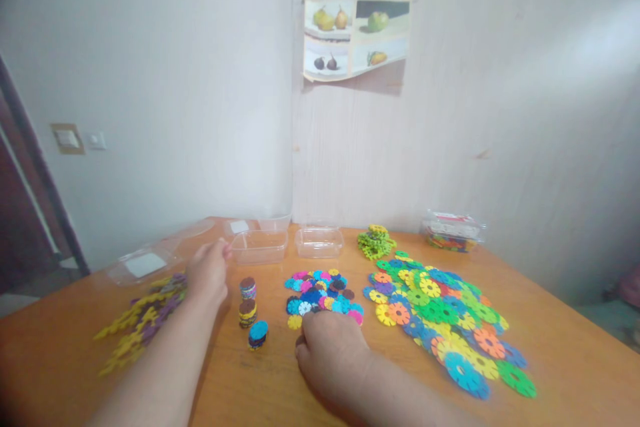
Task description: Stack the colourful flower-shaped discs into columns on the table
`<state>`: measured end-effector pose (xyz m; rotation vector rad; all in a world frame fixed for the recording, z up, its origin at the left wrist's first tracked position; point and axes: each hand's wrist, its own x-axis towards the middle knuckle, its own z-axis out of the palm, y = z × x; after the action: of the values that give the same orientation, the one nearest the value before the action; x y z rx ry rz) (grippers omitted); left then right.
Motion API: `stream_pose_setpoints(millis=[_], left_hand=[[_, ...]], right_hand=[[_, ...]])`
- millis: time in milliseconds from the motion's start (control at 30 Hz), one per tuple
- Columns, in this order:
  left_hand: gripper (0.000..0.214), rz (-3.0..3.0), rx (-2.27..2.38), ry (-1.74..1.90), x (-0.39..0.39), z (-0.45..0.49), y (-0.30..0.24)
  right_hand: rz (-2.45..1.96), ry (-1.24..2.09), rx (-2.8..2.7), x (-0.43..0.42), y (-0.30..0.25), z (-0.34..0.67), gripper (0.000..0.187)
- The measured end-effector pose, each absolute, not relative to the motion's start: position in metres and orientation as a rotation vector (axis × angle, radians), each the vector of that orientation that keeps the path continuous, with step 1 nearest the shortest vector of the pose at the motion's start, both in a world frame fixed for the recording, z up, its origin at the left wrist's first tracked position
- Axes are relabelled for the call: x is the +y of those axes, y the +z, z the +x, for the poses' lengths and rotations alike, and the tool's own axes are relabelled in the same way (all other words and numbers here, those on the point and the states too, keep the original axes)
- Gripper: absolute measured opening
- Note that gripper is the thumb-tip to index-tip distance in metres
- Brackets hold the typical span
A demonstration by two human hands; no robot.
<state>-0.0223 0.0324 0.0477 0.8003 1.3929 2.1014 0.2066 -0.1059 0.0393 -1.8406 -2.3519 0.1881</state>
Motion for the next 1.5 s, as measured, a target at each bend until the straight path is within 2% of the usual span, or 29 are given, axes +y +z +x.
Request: stream_pose_setpoints(millis=[200, 467, 700, 1067, 1500], left_hand=[[0.022, 0.787, 1.386, 2.086, 0.03, -0.021, 0.048], [0.021, 0.785, 1.358, 2.095, 0.033, -0.021, 0.046], [0.023, 0.741, 1.362, 2.086, 0.033, -0.023, 0.046], [0.022, 0.646, 1.351, 2.069, 0.034, -0.028, 0.047], [0.02, 0.617, 1.326, 2.067, 0.033, -0.027, 0.048]], right_hand=[[-1.844, 0.206, -2.336, -0.106, 0.039, 0.205, 0.023], [-1.791, 0.396, -2.313, -0.099, 0.048, 0.201, 0.018], [-1.793, 0.384, -2.413, -0.094, 0.063, 0.208, 0.017], [-1.914, 0.428, -2.38, -0.094, 0.053, 0.203, 0.016], [-1.774, 0.511, -2.384, -0.094, 0.046, 0.205, 0.015]])
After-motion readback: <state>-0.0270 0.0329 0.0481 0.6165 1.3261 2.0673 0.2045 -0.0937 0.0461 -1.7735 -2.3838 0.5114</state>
